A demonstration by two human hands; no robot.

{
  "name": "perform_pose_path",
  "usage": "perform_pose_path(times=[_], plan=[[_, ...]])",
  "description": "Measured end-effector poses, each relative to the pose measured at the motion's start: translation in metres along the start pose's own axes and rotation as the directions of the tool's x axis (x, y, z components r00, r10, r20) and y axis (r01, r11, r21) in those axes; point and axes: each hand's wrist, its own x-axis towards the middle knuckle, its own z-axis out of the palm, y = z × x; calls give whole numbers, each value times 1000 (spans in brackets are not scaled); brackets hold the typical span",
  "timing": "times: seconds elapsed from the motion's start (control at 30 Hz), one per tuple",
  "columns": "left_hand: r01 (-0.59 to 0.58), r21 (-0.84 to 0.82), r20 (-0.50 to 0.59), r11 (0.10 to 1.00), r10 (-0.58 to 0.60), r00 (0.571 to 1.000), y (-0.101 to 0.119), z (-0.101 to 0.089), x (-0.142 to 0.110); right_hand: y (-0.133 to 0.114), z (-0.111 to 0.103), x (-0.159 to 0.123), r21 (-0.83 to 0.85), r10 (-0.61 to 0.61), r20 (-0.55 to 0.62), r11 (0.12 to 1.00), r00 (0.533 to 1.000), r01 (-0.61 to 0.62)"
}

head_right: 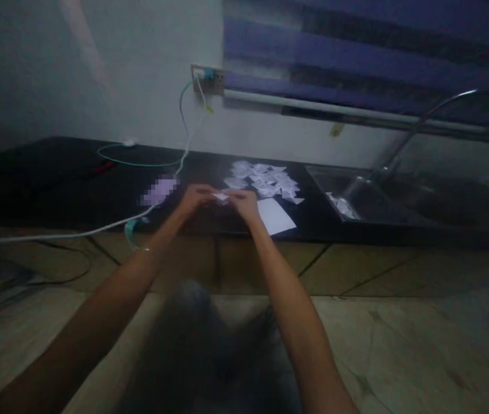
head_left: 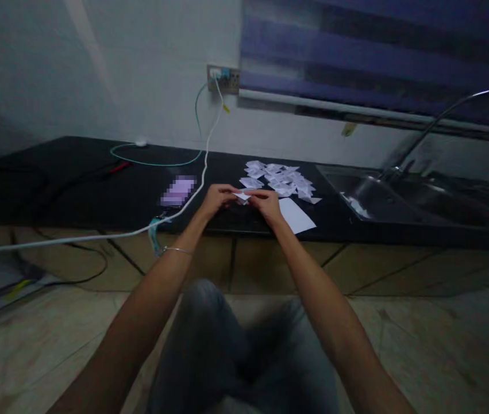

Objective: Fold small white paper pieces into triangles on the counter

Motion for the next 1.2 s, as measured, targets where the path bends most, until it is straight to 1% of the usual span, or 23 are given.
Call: perform_pose_path(times=[0.03,0.1,0.17,0.2,0.27,0.33,0.4,0.47,0.53,0.6,0.67,0.77,0.83,0.93,1.03,1.1,1.2], plan=[[23,-54,35,998,-21,999,1,0,1,0,0,0,-2,-2,-15,1000,1000,1],[59,-97,95,994,-50,994,3,2,2,0,-1,-1,-3,-3,-39,1000,999,3],[84,-54,135,995,-76,988,6,5,1,0,-1,-2,0,-3,-54,1000,999,2],[85,4,144,996,-85,986,8,7,1,-1,0,-2,3,-1,-57,1000,998,2],[57,146,158,988,-80,984,11,11,-1,-2,0,-2,16,5,-60,1000,998,-4],[6,241,159,970,-46,986,12,14,-3,-5,0,-3,38,17,-53,999,998,-15],[-35,270,156,962,-8,988,10,14,-3,-8,0,-3,89,32,-19,996,999,-31],[-66,271,158,960,23,987,7,11,-2,-12,1,-4,187,62,41,980,997,-68],[-102,266,165,959,59,985,3,9,-1,-15,1,-4,297,118,102,944,988,-143],[-145,270,178,952,99,979,-1,9,1,-17,2,-5,340,183,126,915,975,-215],[-180,294,194,939,126,973,-3,9,1,-18,3,-5,291,201,117,930,973,-227],[-185,358,190,915,122,974,-5,11,0,-18,4,-7,153,133,116,977,984,-150],[-162,396,173,904,100,980,-4,12,0,-17,3,-8,100,91,128,990,988,-104],[-141,415,177,899,72,982,-2,13,-1,-15,1,-8,61,63,130,996,990,-71],[-164,413,188,896,92,978,1,15,-3,-12,-1,-7,41,54,137,997,989,-60],[-170,408,173,897,107,979,3,16,-4,-11,-1,-7,41,52,144,997,988,-59],[-150,396,135,906,104,985,5,18,-6,-11,0,-7,44,61,144,997,988,-68]])
